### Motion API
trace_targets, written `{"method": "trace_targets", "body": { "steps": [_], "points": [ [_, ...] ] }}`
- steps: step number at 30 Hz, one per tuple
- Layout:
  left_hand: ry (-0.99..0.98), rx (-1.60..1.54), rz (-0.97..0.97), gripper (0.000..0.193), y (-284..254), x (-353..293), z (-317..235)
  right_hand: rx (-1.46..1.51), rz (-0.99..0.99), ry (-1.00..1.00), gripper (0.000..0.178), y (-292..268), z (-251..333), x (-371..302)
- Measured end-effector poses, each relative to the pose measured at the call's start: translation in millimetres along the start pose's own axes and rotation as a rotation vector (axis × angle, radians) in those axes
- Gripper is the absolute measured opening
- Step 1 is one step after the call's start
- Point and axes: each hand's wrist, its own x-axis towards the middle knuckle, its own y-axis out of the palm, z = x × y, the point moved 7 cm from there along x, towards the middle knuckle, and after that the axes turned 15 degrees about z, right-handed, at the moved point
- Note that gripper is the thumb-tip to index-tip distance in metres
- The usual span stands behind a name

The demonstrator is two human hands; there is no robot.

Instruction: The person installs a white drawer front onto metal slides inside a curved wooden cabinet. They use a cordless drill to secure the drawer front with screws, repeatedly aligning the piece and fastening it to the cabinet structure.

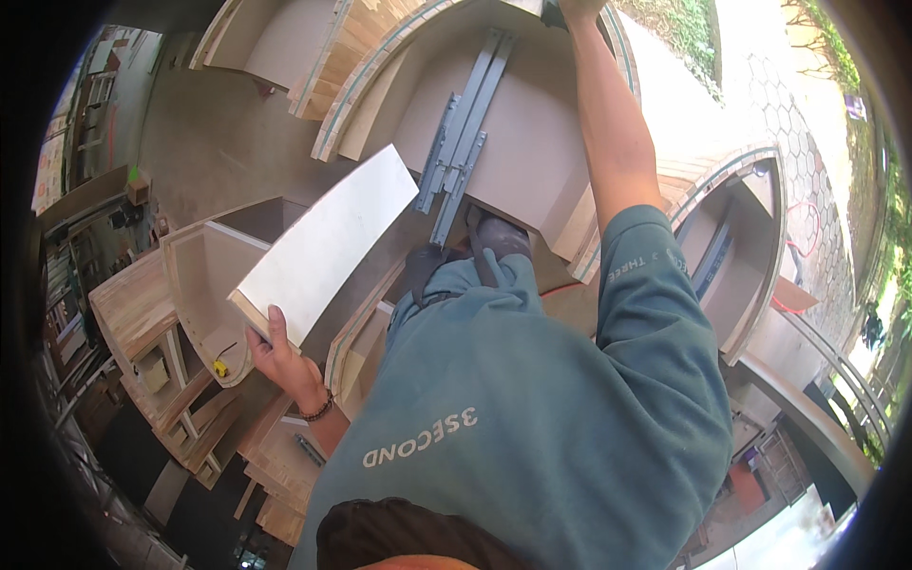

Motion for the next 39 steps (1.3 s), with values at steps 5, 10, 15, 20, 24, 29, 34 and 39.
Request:
{"method": "trace_targets", "body": {
  "steps": [5,10,15,20,24,29,34,39],
  "points": [
    [0.002,-0.153,0.122,0.039,30,9,9,0.007,0.172,0.025,0.09,-16,-9,-20],
    [-0.195,-0.413,0.17,0.044,86,7,58,0.178,0.202,0.556,0.076,-72,98,-149],
    [-0.474,-0.756,0.327,0.044,152,-12,133,0.399,0.466,1.12,0.076,-81,162,-338],
    [-0.57,-0.691,0.513,0.044,203,-28,174,0.965,0.521,1.382,0.072,-66,165,-405],
    [-0.728,-0.695,0.687,0.044,231,-34,179,0.693,0.526,1.269,0.045,-79,151,-390],
    [-0.99,-0.497,0.934,0.055,252,-46,235,0.441,0.529,1.23,0.043,-96,110,-389],
    [-0.39,0.52,0.572,0.096,222,-1,274,-0.024,0.591,1.054,0.046,-114,100,-385],
    [0.174,1.129,0.654,0.124,233,37,274,-0.527,0.769,0.85,0.055,-109,95,-393]
  ]
}}
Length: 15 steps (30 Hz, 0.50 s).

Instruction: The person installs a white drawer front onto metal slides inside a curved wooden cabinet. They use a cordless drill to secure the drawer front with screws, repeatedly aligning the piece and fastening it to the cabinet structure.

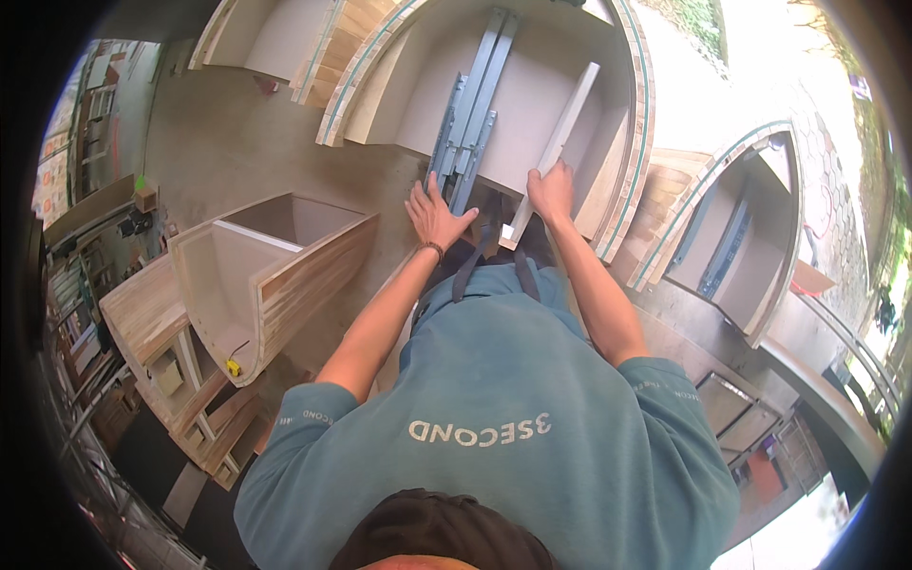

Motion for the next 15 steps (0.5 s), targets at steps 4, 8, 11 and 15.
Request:
{"method": "trace_targets", "body": {
  "steps": [4,8,11,15],
  "points": [
    [-0.021,0.141,0.119,0.132,12,32,2,-0.107,-0.05,0.132,0.069,25,17,2],
    [-0.103,-0.072,0.165,0.127,19,45,7,-0.12,-0.045,0.215,0.099,42,47,15],
    [-0.061,-0.198,0.18,0.12,9,51,15,-0.141,-0.031,0.329,0.115,62,47,28],
    [0.044,-0.25,0.077,0.115,-11,59,37,-0.221,-0.069,0.393,0.121,80,46,36]
  ]
}}
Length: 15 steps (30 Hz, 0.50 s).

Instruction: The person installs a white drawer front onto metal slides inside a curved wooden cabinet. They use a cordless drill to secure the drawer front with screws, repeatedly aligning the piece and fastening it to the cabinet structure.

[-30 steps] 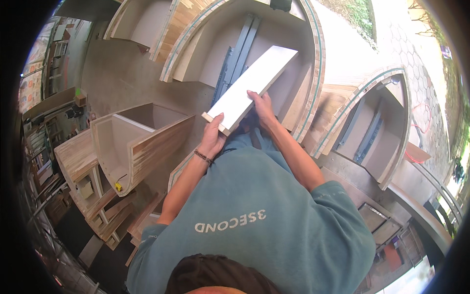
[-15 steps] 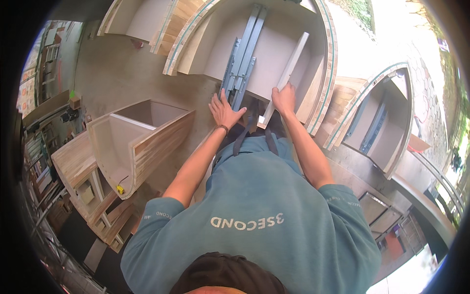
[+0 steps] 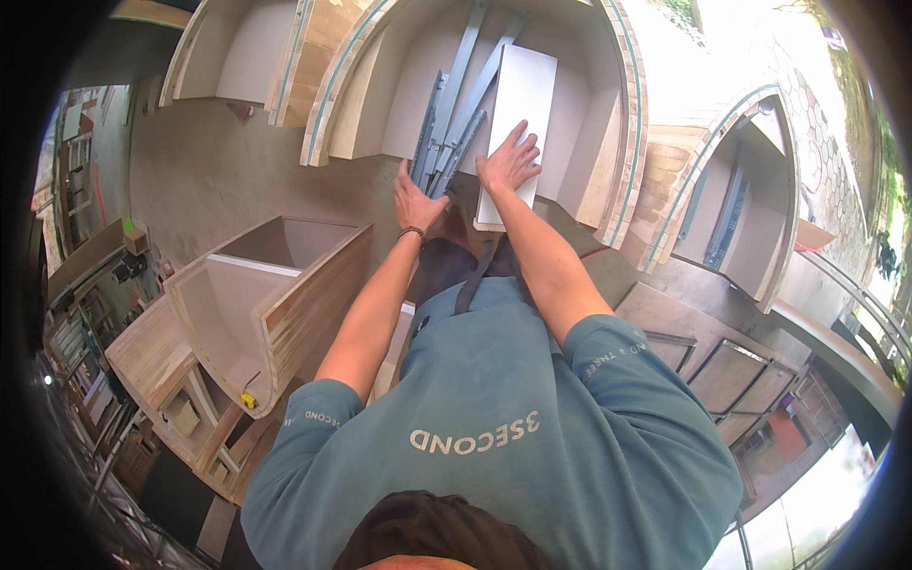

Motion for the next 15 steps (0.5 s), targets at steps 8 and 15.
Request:
{"method": "trace_targets", "body": {
  "steps": [8,15],
  "points": [
    [-0.044,0.138,0.306,0.138,-22,21,-16,0.045,-0.015,0.068,0.122,1,-12,1],
    [0.046,0.1,0.382,0.136,-11,35,-6,0.239,0.016,0.134,0.129,3,-40,-13]
  ]
}}
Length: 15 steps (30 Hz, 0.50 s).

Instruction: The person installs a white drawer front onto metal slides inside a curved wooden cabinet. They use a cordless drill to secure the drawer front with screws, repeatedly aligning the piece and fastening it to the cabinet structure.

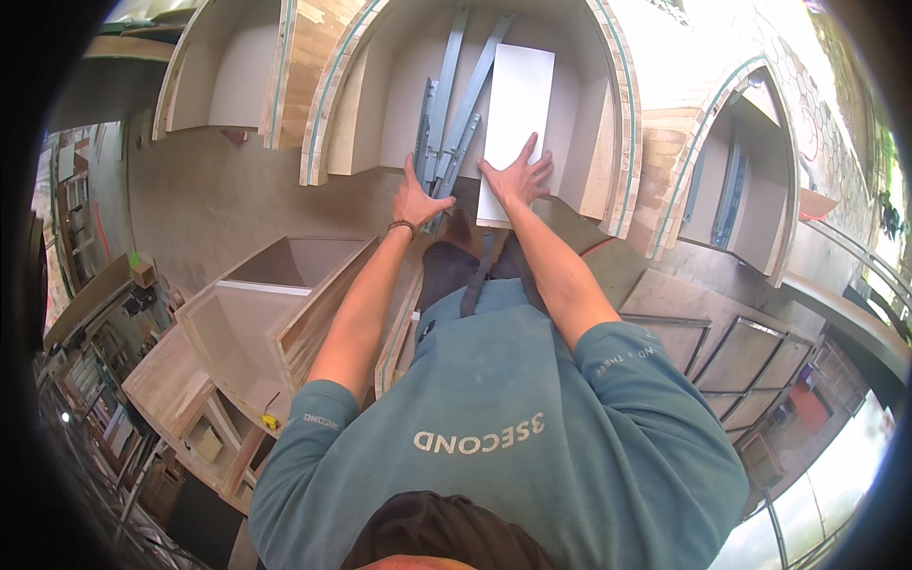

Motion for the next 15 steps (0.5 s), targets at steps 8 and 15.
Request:
{"method": "trace_targets", "body": {
  "steps": [8,15],
  "points": [
    [-0.001,-0.369,-0.106,0.131,36,-12,24,0.194,-0.013,0.074,0.124,17,-47,-13],
    [-0.128,-0.959,0.458,0.081,82,10,55,0.601,0.105,-0.191,0.101,45,-95,-20]
  ]
}}
